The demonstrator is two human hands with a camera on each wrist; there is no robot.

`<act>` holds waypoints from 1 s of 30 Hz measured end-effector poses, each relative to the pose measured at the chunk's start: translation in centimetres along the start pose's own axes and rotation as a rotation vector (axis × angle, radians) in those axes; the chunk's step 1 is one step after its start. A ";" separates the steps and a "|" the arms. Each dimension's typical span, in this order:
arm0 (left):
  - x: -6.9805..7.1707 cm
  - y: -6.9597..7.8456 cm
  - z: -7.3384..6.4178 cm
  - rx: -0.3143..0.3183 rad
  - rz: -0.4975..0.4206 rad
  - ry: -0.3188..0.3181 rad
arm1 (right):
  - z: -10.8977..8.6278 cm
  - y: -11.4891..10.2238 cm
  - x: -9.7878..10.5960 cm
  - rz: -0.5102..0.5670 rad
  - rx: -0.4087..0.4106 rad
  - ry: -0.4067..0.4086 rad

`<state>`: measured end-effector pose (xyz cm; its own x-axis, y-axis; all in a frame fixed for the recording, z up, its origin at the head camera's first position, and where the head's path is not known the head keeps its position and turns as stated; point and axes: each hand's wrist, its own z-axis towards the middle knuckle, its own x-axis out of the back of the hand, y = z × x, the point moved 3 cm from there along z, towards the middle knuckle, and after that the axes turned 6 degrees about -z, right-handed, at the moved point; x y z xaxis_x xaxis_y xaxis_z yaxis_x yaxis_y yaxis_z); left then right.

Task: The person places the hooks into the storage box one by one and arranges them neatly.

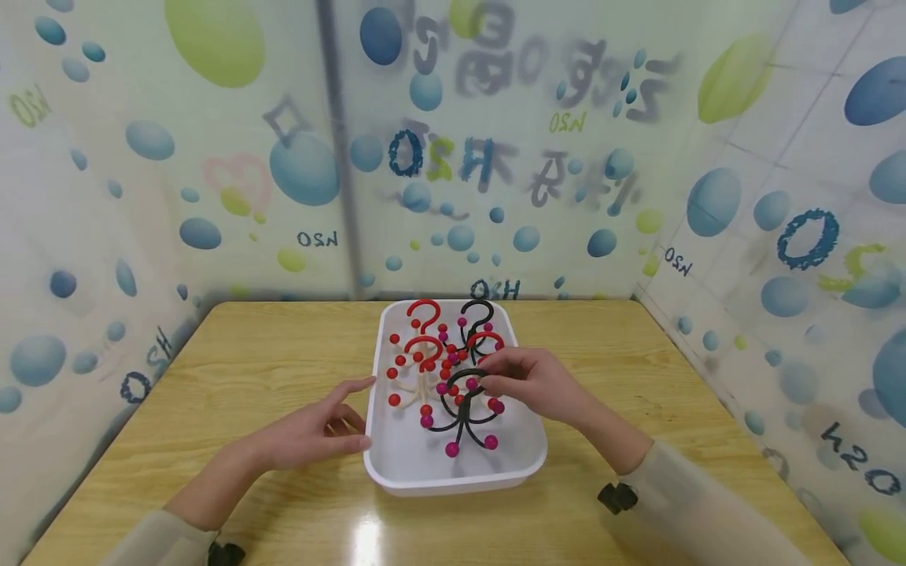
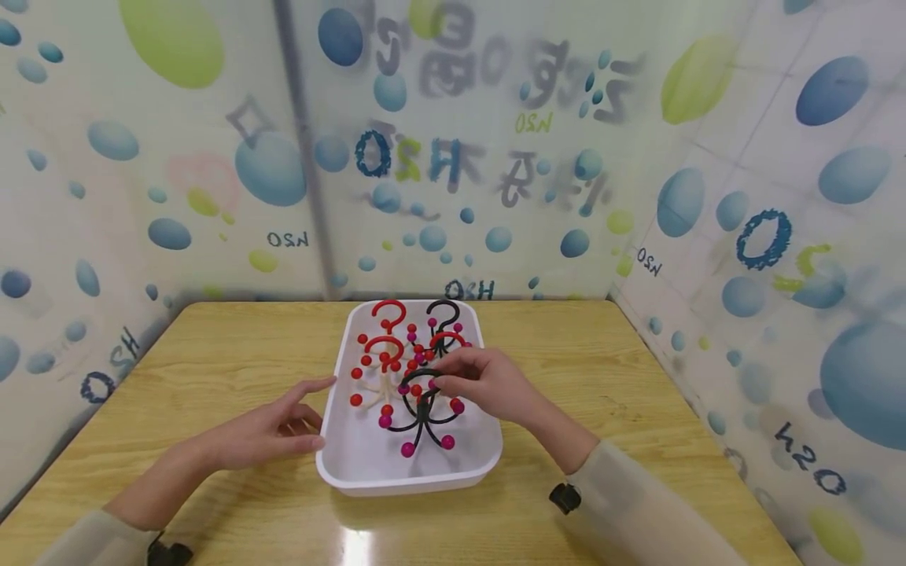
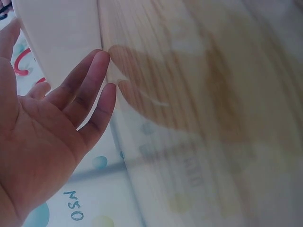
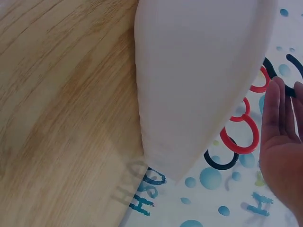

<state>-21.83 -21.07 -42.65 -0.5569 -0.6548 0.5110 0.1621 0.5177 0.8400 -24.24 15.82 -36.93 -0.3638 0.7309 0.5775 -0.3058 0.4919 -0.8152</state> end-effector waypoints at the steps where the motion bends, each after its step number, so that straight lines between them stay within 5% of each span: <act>1: 0.0 0.0 0.0 -0.003 0.002 0.000 | 0.1 0.1 -0.1 -0.006 -0.003 -0.005; 30: 0.4 0.6 -0.5 -0.001 0.065 0.016 | -0.1 1.3 0.3 -0.050 -0.031 -0.015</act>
<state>-21.50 -21.31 -41.86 -0.5326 -0.6285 0.5669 0.1982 0.5585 0.8055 -24.63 16.75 -37.87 -0.3619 0.6982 0.6176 -0.2968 0.5418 -0.7864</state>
